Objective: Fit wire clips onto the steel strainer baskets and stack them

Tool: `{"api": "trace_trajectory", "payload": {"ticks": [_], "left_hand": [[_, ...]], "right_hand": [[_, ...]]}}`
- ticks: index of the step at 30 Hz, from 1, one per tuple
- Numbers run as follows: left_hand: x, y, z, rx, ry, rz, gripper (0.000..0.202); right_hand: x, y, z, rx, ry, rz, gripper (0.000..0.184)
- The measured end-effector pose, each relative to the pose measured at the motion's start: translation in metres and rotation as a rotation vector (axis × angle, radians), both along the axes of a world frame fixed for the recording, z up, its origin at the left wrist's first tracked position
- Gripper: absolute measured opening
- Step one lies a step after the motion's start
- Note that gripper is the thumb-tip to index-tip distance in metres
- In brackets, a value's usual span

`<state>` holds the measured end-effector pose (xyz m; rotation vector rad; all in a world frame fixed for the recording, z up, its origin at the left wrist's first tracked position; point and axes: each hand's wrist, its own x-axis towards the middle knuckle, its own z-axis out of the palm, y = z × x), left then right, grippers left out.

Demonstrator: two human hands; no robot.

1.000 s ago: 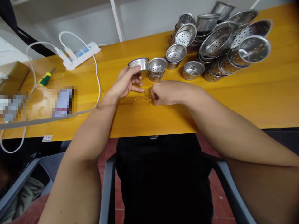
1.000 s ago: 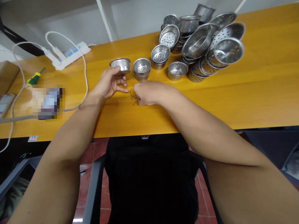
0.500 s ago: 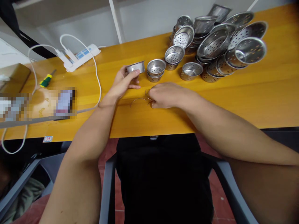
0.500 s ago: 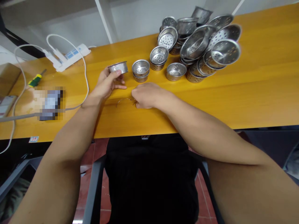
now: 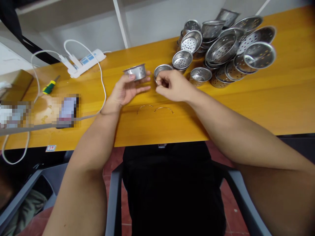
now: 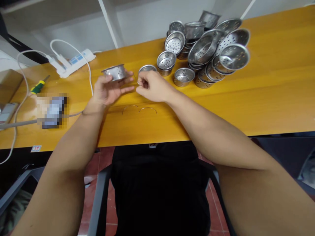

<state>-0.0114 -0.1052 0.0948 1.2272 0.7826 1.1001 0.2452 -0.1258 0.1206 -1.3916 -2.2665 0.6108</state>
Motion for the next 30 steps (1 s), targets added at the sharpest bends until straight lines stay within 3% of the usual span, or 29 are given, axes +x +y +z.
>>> {"api": "trace_trajectory", "payload": {"ticks": [3,8,11,15,19,25,30], "left_hand": [[0.0,-0.003,-0.002,-0.053,0.005,-0.125,0.07],[-0.001,0.0,-0.006,-0.007,0.021,-0.101,0.067],[-0.002,0.003,-0.007,0.006,0.019,-0.098,0.067],[-0.003,0.011,-0.013,0.051,-0.033,-0.081,0.076],[-0.005,0.026,-0.025,0.153,-0.014,-0.11,0.08],[-0.012,0.055,-0.044,0.32,0.038,-0.138,0.092],[-0.013,0.063,-0.046,0.397,0.068,-0.116,0.104]], "right_hand": [[-0.002,0.0,-0.002,-0.021,0.013,0.052,0.013],[0.002,0.001,-0.004,-0.034,0.019,0.119,0.004],[0.003,0.009,-0.017,-0.008,0.075,0.137,0.009],[-0.003,0.028,-0.049,0.035,0.483,0.152,0.034],[-0.011,0.041,-0.069,-0.101,0.897,0.158,0.057],[-0.012,0.044,-0.068,-0.236,1.046,0.203,0.06],[-0.014,0.043,-0.067,-0.241,1.055,0.23,0.063]]}}
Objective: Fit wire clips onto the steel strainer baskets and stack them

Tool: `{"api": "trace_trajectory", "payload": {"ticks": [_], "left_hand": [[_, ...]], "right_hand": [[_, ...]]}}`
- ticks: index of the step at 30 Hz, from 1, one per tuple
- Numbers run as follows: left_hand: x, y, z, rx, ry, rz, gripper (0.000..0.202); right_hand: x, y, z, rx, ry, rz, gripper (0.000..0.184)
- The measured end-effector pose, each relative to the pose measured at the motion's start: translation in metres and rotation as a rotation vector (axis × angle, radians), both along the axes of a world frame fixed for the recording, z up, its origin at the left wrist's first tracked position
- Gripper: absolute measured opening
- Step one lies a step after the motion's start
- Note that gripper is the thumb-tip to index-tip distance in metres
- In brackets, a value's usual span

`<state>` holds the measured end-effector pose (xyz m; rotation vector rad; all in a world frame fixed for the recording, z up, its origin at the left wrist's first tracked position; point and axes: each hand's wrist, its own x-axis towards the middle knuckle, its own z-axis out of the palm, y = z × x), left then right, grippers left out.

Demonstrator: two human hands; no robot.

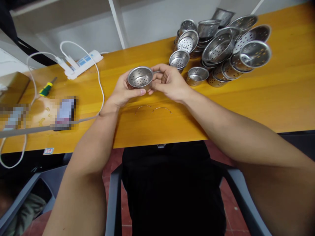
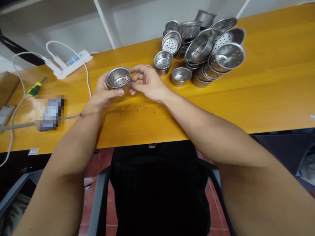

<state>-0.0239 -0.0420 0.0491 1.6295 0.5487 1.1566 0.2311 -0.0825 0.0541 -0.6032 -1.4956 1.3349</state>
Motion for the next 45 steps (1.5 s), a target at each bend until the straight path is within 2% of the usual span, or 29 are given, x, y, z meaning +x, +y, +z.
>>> {"api": "trace_trajectory", "payload": {"ticks": [4,6,10,13,17,23,30,36,41,45], "left_hand": [[0.003,-0.004,0.005,0.081,0.068,-0.022,0.104],[0.003,-0.002,0.002,0.145,0.116,-0.019,0.109],[-0.004,0.011,-0.015,0.275,0.159,0.052,0.124],[-0.01,0.021,-0.028,0.309,0.189,0.082,0.131],[-0.013,0.025,-0.034,0.324,0.24,0.106,0.135],[-0.009,0.015,-0.025,0.374,0.314,0.181,0.126],[0.001,0.003,-0.013,0.338,0.301,0.278,0.119],[0.012,-0.008,-0.003,0.217,0.23,0.237,0.115],[0.015,-0.014,0.0,0.209,0.233,0.218,0.112],[0.015,-0.015,-0.002,0.227,0.258,0.219,0.113]], "right_hand": [[-0.002,0.002,-0.004,0.052,-0.048,-0.054,0.057],[0.0,0.005,-0.006,0.091,-0.077,-0.098,0.054],[0.009,0.01,-0.006,0.175,-0.134,-0.202,0.057],[0.016,0.012,-0.003,0.234,-0.178,-0.293,0.058],[0.018,0.011,0.003,0.304,-0.212,-0.374,0.054],[0.014,-0.003,0.009,0.388,-0.331,-0.37,0.05],[0.01,-0.012,0.013,0.356,-0.399,-0.36,0.042],[0.01,-0.015,0.017,0.278,-0.366,-0.352,0.043],[0.011,-0.015,0.017,0.261,-0.343,-0.352,0.047],[0.011,-0.016,0.017,0.274,-0.352,-0.38,0.044]]}}
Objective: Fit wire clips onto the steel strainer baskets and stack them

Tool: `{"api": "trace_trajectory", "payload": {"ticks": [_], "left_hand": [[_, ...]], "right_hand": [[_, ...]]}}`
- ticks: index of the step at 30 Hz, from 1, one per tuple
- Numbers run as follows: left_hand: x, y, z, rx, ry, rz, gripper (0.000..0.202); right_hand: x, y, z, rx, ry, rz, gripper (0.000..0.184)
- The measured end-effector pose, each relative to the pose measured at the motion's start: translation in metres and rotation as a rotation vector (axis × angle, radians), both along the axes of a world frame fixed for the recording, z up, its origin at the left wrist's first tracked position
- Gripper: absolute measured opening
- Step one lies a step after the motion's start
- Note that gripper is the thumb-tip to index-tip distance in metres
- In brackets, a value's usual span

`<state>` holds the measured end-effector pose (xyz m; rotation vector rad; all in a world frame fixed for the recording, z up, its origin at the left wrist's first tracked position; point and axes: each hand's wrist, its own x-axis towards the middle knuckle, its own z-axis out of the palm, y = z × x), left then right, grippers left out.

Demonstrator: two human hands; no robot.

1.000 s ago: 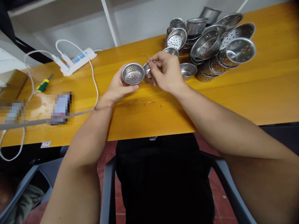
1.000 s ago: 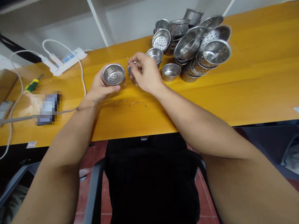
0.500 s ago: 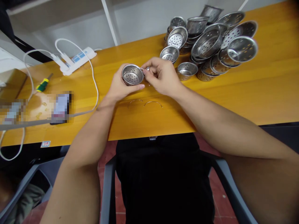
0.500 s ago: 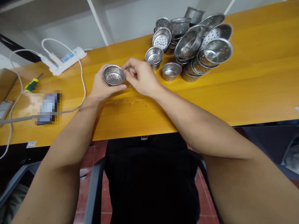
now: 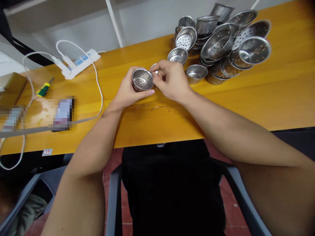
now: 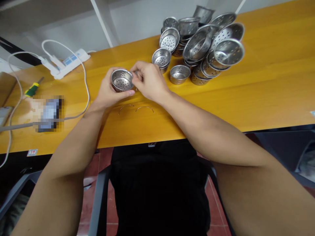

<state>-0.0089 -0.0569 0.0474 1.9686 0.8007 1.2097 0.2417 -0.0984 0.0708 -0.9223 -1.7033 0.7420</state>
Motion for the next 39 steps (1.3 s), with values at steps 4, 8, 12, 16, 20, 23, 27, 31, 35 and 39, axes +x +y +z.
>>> {"api": "trace_trajectory", "payload": {"ticks": [4,8,12,16,20,23,27,31,35,39], "left_hand": [[0.001,0.002,-0.004,0.024,-0.014,-0.005,0.12],[0.002,0.005,-0.006,0.019,-0.008,-0.004,0.119],[0.002,0.007,-0.008,0.006,-0.028,-0.003,0.121],[0.0,0.008,-0.01,-0.007,-0.027,-0.01,0.122],[-0.001,0.009,-0.013,0.016,-0.01,-0.025,0.121],[-0.002,0.011,-0.015,0.044,-0.012,-0.03,0.122],[-0.002,0.012,-0.017,0.051,-0.016,-0.031,0.121],[0.001,0.006,-0.012,0.029,-0.018,-0.015,0.121],[0.007,-0.003,-0.005,0.0,-0.023,0.019,0.118],[0.007,-0.005,-0.001,-0.02,-0.044,0.016,0.101]], "right_hand": [[-0.002,0.001,-0.002,0.013,0.017,-0.014,0.039],[-0.002,0.002,-0.004,-0.009,0.03,0.009,0.039],[0.0,0.004,-0.005,0.001,0.012,-0.006,0.039],[0.001,0.005,-0.006,0.02,-0.006,-0.017,0.037],[0.002,0.005,-0.007,0.001,0.003,0.002,0.037],[0.002,0.003,-0.006,-0.019,0.015,0.009,0.038],[-0.001,-0.001,0.0,-0.006,0.004,-0.008,0.037],[-0.005,-0.007,0.004,-0.005,-0.028,-0.044,0.036],[-0.009,-0.008,0.002,-0.034,-0.003,-0.019,0.033],[-0.006,-0.003,0.005,-0.068,0.086,0.067,0.038]]}}
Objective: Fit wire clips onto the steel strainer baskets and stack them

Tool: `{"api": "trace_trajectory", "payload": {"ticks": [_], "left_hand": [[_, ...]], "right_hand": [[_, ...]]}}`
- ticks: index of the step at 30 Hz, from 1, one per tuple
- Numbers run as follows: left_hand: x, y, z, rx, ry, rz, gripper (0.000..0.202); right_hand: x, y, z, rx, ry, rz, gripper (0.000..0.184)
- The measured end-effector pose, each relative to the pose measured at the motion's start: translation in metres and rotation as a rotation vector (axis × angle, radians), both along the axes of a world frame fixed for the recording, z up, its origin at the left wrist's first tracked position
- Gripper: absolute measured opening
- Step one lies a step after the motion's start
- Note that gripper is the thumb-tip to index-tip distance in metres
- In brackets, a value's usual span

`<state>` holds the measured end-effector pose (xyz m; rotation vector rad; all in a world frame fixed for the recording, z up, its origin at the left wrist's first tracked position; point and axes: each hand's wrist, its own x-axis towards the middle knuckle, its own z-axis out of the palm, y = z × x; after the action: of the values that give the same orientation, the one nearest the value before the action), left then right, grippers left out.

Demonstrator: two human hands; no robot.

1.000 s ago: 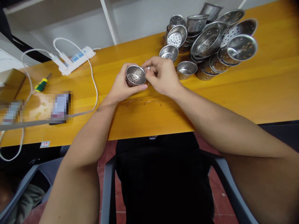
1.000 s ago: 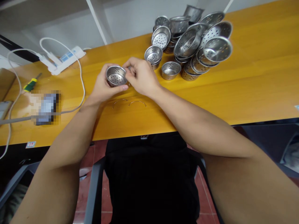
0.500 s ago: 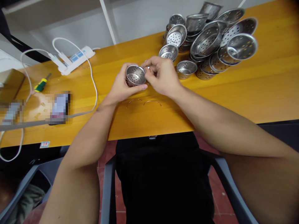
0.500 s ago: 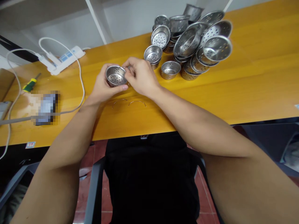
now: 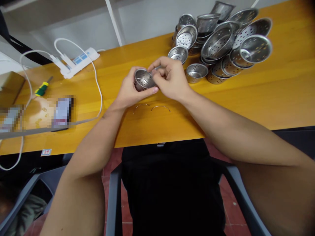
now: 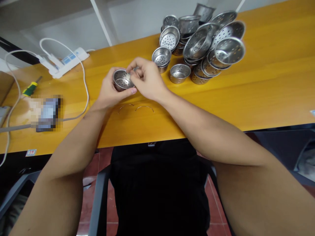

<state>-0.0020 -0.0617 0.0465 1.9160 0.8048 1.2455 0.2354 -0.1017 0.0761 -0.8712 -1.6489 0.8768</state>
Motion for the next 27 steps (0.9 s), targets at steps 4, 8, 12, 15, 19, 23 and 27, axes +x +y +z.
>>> {"api": "trace_trajectory", "payload": {"ticks": [4,8,12,15,19,23,27], "left_hand": [[-0.005,0.007,-0.001,-0.082,-0.052,-0.043,0.087],[-0.008,0.014,-0.006,-0.157,-0.062,-0.09,0.092],[-0.01,0.016,-0.008,-0.123,-0.046,-0.129,0.103],[-0.01,0.014,-0.008,-0.083,-0.015,-0.113,0.104],[-0.013,0.012,-0.007,-0.009,0.076,-0.071,0.104],[-0.016,0.01,-0.008,0.051,0.165,-0.044,0.101],[-0.016,0.012,-0.01,0.076,0.209,-0.021,0.093]], "right_hand": [[0.012,0.0,0.013,-0.057,0.038,0.169,0.054],[0.02,-0.002,0.022,-0.097,0.029,0.271,0.068],[0.02,-0.003,0.022,-0.167,0.036,0.315,0.072],[0.018,-0.003,0.021,-0.195,0.063,0.317,0.07],[0.016,-0.003,0.022,-0.202,0.083,0.34,0.067],[0.016,-0.003,0.022,-0.222,0.1,0.353,0.067],[0.016,-0.001,0.02,-0.206,0.094,0.363,0.07]]}}
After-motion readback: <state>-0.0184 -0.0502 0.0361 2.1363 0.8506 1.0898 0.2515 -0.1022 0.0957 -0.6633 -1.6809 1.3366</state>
